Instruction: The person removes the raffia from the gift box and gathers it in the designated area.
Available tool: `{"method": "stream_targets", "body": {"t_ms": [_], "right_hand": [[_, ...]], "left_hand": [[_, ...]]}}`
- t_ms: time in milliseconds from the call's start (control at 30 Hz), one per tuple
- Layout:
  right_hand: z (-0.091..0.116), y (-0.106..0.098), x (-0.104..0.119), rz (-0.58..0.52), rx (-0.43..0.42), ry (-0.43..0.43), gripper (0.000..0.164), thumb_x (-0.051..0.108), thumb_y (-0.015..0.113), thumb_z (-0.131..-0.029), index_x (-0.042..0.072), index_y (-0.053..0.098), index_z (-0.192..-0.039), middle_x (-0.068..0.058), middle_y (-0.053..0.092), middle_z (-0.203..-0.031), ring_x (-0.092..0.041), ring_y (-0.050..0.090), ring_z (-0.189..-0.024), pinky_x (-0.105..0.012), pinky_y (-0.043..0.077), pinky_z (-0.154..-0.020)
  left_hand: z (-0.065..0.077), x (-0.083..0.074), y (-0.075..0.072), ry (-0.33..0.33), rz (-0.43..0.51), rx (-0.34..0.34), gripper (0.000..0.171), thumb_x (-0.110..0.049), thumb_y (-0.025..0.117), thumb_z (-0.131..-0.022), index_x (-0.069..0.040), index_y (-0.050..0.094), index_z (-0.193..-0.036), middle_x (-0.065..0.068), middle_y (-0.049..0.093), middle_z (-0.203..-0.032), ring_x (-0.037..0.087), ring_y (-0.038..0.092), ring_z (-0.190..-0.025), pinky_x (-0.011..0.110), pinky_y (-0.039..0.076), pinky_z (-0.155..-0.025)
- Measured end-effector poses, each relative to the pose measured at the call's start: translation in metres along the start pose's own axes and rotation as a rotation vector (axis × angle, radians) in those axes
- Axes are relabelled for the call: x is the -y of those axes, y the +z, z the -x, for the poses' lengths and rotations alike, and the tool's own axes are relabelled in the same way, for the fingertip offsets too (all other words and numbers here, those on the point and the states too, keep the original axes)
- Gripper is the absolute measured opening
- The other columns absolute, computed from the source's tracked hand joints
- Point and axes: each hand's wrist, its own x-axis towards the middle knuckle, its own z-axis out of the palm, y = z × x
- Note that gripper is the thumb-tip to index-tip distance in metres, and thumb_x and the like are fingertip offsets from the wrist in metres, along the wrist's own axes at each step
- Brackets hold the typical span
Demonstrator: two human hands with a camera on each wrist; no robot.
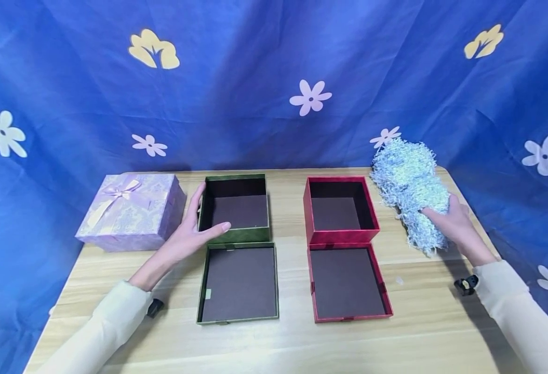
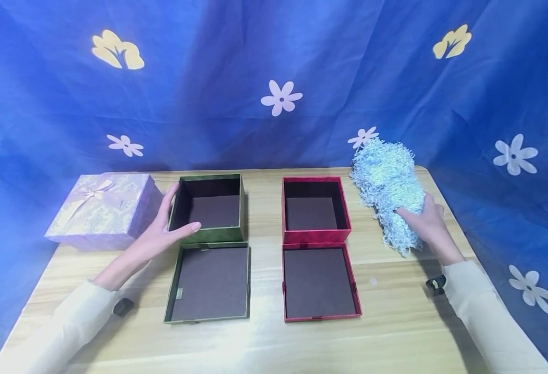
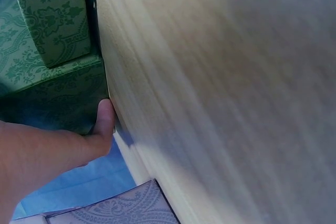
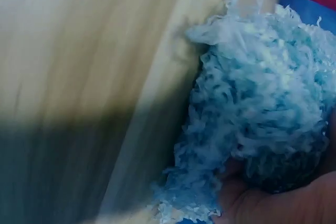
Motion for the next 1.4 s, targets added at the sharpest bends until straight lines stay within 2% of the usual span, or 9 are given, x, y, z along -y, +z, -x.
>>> {"method": "stream_targets", "body": {"t_ms": [167, 267, 367, 500, 700, 800, 900, 1133, 1400], "right_hand": [[0.005, 0.008, 0.001, 0.126, -0.043, -0.059, 0.102, 0.052, 0.055, -0.111, -0.010, -0.001, -0.169, -0.049, 0.000, -0.163, -0.071, 0.014, -0.146, -0.082, 0.027, -0.111], [0.006, 0.012, 0.001, 0.182, -0.118, -0.085, 0.098, 0.051, 0.059, -0.109, -0.010, 0.011, -0.169, -0.047, 0.004, -0.162, -0.070, 0.010, -0.143, -0.083, 0.019, -0.111], [0.004, 0.015, 0.000, 0.192, -0.156, -0.106, 0.098, 0.048, 0.063, -0.108, -0.010, 0.012, -0.169, -0.044, 0.000, -0.165, -0.068, 0.002, -0.147, -0.084, 0.012, -0.111], [0.001, 0.016, 0.003, 0.119, -0.178, -0.133, 0.103, 0.039, 0.070, -0.106, -0.011, 0.005, -0.169, -0.042, -0.002, -0.169, -0.064, 0.002, -0.154, -0.083, 0.015, -0.116], [0.009, 0.011, 0.013, 0.013, -0.185, -0.135, 0.111, 0.043, 0.072, -0.104, -0.003, -0.002, -0.172, -0.038, -0.004, -0.172, -0.065, 0.012, -0.153, -0.080, 0.023, -0.117], [0.015, 0.009, 0.018, -0.021, -0.180, -0.147, 0.111, 0.044, 0.072, -0.104, 0.001, -0.003, -0.173, -0.036, -0.006, -0.173, -0.065, 0.014, -0.152, -0.080, 0.022, -0.117], [0.021, 0.008, 0.022, -0.042, -0.188, -0.161, 0.108, 0.043, 0.071, -0.104, 0.003, -0.001, -0.174, -0.035, -0.003, -0.173, -0.064, 0.017, -0.152, -0.080, 0.022, -0.118], [0.036, 0.010, 0.026, -0.108, -0.266, -0.149, 0.090, 0.037, 0.066, -0.107, 0.005, 0.015, -0.174, -0.029, 0.007, -0.174, -0.055, 0.020, -0.154, -0.075, 0.024, -0.118], [0.048, 0.017, 0.035, -0.262, -0.466, -0.189, 0.059, 0.022, 0.068, -0.104, 0.008, 0.052, -0.159, -0.014, 0.033, -0.166, -0.037, 0.032, -0.157, -0.051, 0.024, -0.128]], "left_hand": [[0.000, 0.003, -0.001, 0.004, 0.009, 0.000, 0.117, -0.040, 0.081, -0.099, -0.047, -0.009, -0.173, -0.007, -0.013, -0.180, 0.032, -0.007, -0.165, 0.077, 0.009, -0.123], [0.000, 0.003, -0.001, 0.009, 0.012, -0.003, 0.117, -0.038, 0.081, -0.100, -0.044, -0.009, -0.173, -0.007, -0.013, -0.180, 0.032, -0.007, -0.165, 0.077, 0.008, -0.123], [0.000, 0.003, 0.000, 0.010, 0.012, -0.005, 0.117, -0.038, 0.081, -0.100, -0.042, -0.009, -0.174, -0.006, -0.013, -0.180, 0.031, -0.008, -0.165, 0.076, 0.007, -0.124], [0.002, 0.002, 0.000, 0.013, 0.007, -0.008, 0.118, -0.039, 0.082, -0.099, -0.041, -0.009, -0.174, -0.005, -0.011, -0.181, 0.031, -0.007, -0.165, 0.076, 0.009, -0.124], [0.006, 0.000, -0.003, 0.014, -0.003, -0.021, 0.117, -0.043, 0.084, -0.098, -0.046, -0.006, -0.174, -0.001, -0.005, -0.181, 0.033, 0.000, -0.165, 0.075, 0.014, -0.124], [0.007, -0.003, -0.006, 0.007, 0.020, -0.026, 0.118, -0.041, 0.086, -0.096, -0.052, -0.004, -0.172, 0.004, -0.002, -0.181, 0.038, 0.006, -0.164, 0.076, 0.016, -0.123], [0.008, -0.006, -0.009, 0.007, 0.047, -0.026, 0.120, -0.037, 0.087, -0.096, -0.051, -0.004, -0.172, 0.009, 0.001, -0.181, 0.045, 0.010, -0.163, 0.077, 0.019, -0.122], [0.009, -0.013, -0.012, 0.027, 0.058, -0.019, 0.119, -0.031, 0.086, -0.096, -0.039, -0.003, -0.175, 0.010, 0.006, -0.181, 0.048, 0.017, -0.161, 0.075, 0.027, -0.119], [0.012, -0.021, -0.020, 0.073, 0.070, -0.055, 0.115, -0.026, 0.086, -0.096, -0.028, 0.004, -0.177, 0.013, 0.015, -0.179, 0.043, 0.023, -0.160, 0.070, 0.032, -0.120]]}}
